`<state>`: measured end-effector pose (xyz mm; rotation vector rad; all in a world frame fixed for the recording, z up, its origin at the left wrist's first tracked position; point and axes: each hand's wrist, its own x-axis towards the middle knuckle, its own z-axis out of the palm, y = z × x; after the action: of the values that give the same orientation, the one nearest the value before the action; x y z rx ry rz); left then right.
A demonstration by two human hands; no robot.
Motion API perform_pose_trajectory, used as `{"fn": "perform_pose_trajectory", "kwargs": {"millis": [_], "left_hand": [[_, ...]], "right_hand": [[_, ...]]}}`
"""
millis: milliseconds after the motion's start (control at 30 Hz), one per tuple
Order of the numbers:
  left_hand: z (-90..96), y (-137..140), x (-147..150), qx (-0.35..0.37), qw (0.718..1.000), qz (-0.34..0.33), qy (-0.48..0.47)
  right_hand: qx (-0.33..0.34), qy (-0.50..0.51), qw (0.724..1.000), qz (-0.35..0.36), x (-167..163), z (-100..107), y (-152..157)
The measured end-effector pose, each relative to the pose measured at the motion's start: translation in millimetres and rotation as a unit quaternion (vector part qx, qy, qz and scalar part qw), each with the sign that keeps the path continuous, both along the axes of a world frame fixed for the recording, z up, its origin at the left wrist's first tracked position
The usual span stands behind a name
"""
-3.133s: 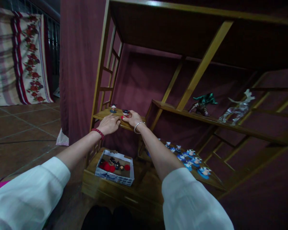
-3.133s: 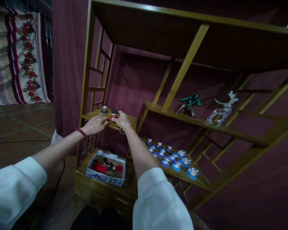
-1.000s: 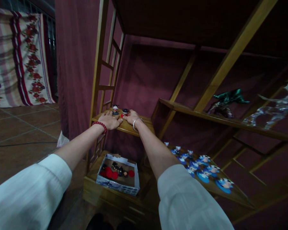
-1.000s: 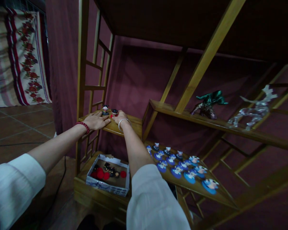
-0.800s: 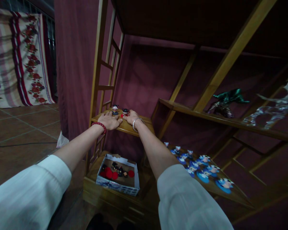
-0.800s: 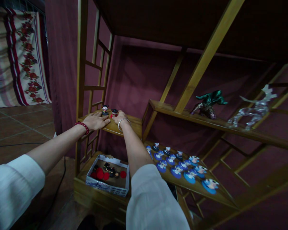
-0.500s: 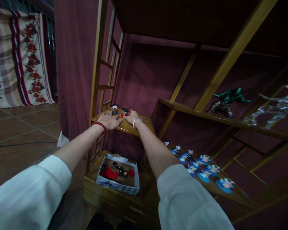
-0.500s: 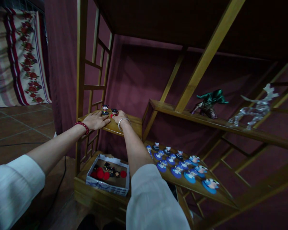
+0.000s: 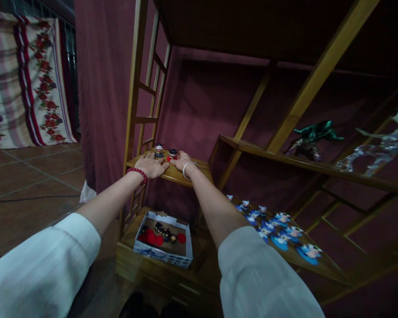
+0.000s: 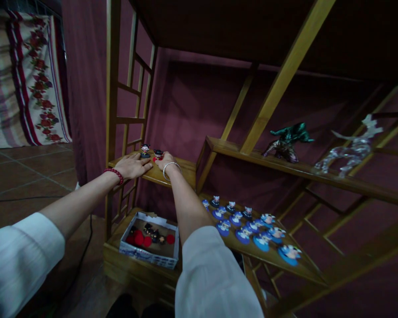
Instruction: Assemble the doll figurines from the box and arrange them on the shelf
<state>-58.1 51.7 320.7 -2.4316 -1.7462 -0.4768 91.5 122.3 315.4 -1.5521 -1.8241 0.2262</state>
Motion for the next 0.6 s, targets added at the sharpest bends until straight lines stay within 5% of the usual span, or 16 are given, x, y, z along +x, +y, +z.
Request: {"fn": "perform_pose_trajectory", "kwargs": {"millis": [300, 600], "left_hand": [[-6.0, -14.7, 0.0, 0.101, 0.994, 0.026, -0.026], [-30.3, -47.4, -1.2, 0.193, 0.973, 0.010, -0.125]], "right_hand": [[-0.004, 0.028, 0.999, -0.016, 3.7, 2.4, -18.0], [-0.033, 0.050, 0.998, -0.007, 5.4, 7.5, -70.5]]}}
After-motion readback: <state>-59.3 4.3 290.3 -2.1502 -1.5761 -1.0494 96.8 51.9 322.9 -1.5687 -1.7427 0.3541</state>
